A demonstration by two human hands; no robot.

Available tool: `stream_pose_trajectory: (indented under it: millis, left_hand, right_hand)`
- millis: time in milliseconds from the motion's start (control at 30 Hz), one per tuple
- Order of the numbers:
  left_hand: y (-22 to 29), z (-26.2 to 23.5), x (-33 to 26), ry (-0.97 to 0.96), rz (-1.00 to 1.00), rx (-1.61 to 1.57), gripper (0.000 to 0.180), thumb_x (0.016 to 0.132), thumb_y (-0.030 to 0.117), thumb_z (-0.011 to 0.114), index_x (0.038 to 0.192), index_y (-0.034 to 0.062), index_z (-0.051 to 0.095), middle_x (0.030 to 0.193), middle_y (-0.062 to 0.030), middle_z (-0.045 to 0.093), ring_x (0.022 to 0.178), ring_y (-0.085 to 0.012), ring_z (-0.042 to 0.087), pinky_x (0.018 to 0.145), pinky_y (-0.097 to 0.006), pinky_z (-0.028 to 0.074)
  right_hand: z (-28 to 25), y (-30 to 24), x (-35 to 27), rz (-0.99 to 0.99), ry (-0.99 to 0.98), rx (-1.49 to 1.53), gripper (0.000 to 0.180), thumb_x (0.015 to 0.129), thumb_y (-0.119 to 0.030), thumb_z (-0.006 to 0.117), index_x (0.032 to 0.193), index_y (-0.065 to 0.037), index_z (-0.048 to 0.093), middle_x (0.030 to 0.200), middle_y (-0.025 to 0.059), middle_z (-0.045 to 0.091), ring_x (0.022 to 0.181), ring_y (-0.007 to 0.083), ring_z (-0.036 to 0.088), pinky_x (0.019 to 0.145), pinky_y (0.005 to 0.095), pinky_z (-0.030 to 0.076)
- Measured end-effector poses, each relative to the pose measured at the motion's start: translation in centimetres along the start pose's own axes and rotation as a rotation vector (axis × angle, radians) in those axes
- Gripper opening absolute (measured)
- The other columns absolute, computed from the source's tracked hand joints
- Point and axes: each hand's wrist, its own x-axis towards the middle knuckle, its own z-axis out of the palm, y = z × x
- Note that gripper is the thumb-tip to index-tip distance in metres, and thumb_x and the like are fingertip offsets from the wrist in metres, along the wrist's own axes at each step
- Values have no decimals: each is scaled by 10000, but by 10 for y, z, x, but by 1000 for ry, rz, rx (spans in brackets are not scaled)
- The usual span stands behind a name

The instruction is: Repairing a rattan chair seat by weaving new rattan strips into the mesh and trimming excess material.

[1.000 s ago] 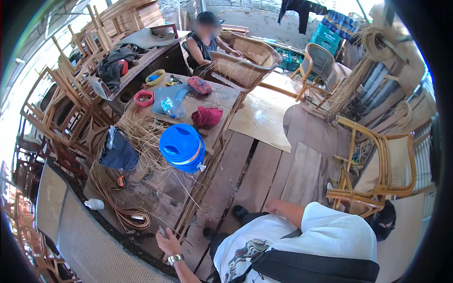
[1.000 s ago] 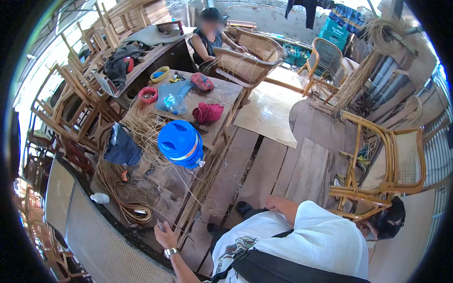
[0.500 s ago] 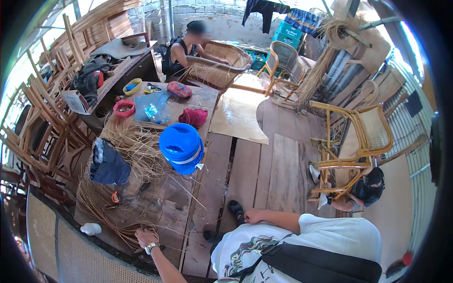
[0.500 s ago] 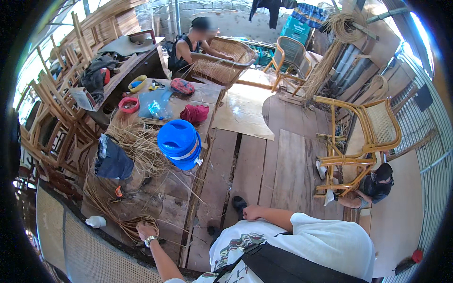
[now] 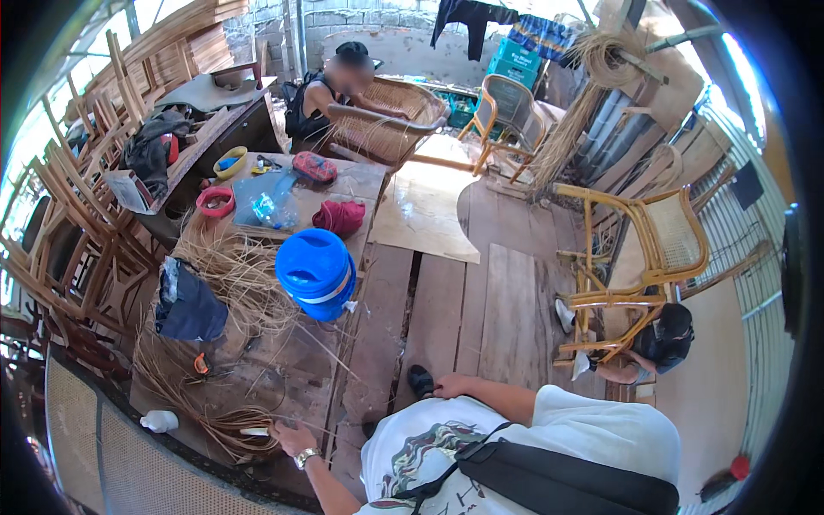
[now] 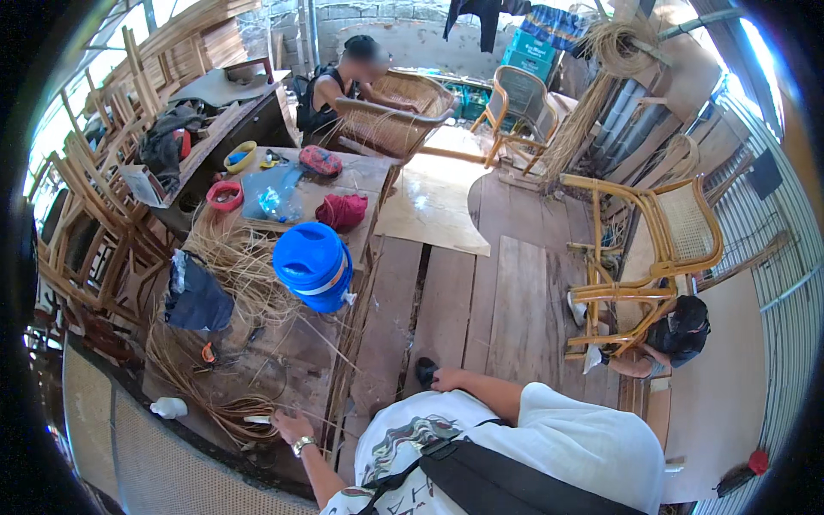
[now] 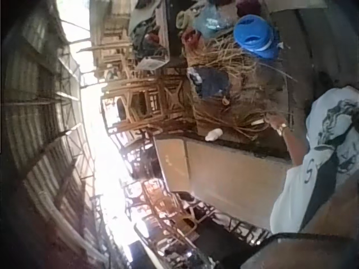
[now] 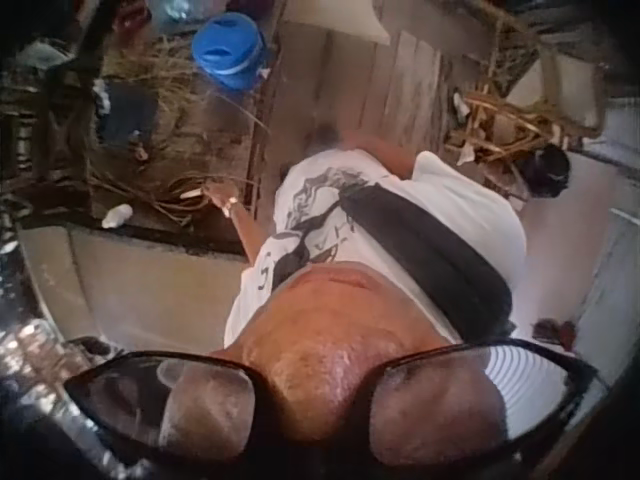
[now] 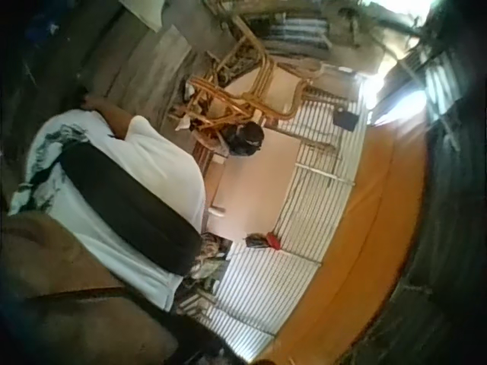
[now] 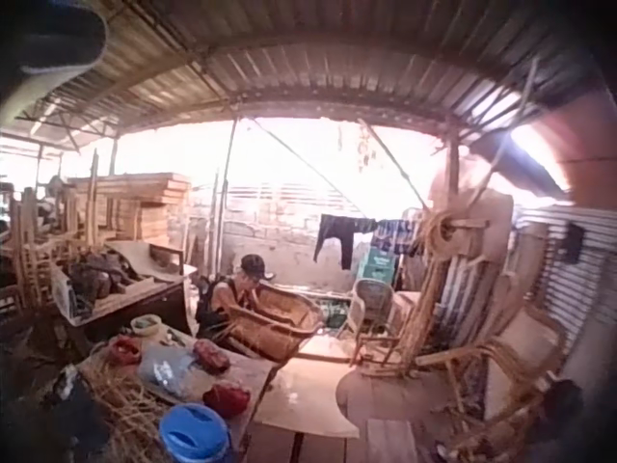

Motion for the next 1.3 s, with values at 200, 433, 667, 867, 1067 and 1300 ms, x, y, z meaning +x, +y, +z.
stream_pose_trajectory:
  millis: [200, 433, 667, 867, 1067, 1300]
  left_hand:
    - [1, -25, 31, 142, -103, -10, 653, 863, 313, 740, 1349, 7, 430, 1400, -227, 412, 1053, -447, 624, 810, -506, 568]
    - [-37, -33, 60, -114, -174, 180, 611, 912, 358, 672, 1399, 46, 475, 1433, -162, 445, 1112, -387, 618, 890, -480, 535]
    - [48, -88, 29, -356, -274, -39, 545, 978, 328, 537, 1467, 109, 434, 1462, -156, 469, 1391, -339, 381, 1041, -488, 434]
    - [51, -22, 36, -293, 129, -170, 565, 861, 293, 695, 1336, 87, 470, 1387, -157, 484, 1132, -366, 608, 880, -480, 536]
    - [-7, -49, 16, 225, -123, -369, 488, 850, 285, 722, 1251, 77, 537, 1281, -137, 557, 1004, -386, 642, 814, -477, 537]
    - [-53, -31, 6, -7, -223, -118, 471, 848, 308, 723, 1223, 63, 577, 1246, -136, 586, 1006, -398, 643, 833, -490, 545]
  right_hand:
    - [4, 27, 8, -83, 112, -19, 424, 859, -406, 611, 1050, -44, 717, 1005, 180, 722, 935, 357, 687, 823, 471, 529]
    - [7, 14, 2, -96, -58, -237, 390, 871, -370, 593, 1049, -48, 722, 1009, 188, 716, 926, 343, 685, 791, 472, 525]
    - [1, 4, -15, -156, -145, -95, 451, 850, -361, 640, 1119, -2, 689, 1007, 213, 719, 905, 333, 702, 779, 452, 539]
    - [29, 44, -48, 120, 113, -27, 442, 943, -404, 569, 1124, -18, 683, 1022, 232, 708, 976, 357, 690, 858, 441, 527]
    - [28, 35, -76, 85, 182, -62, 411, 938, -373, 584, 1099, -9, 684, 996, 242, 700, 955, 396, 677, 839, 452, 528]
    - [17, 14, -62, 41, 144, -93, 377, 934, -346, 586, 1107, -27, 689, 1007, 222, 704, 948, 369, 680, 846, 442, 523]
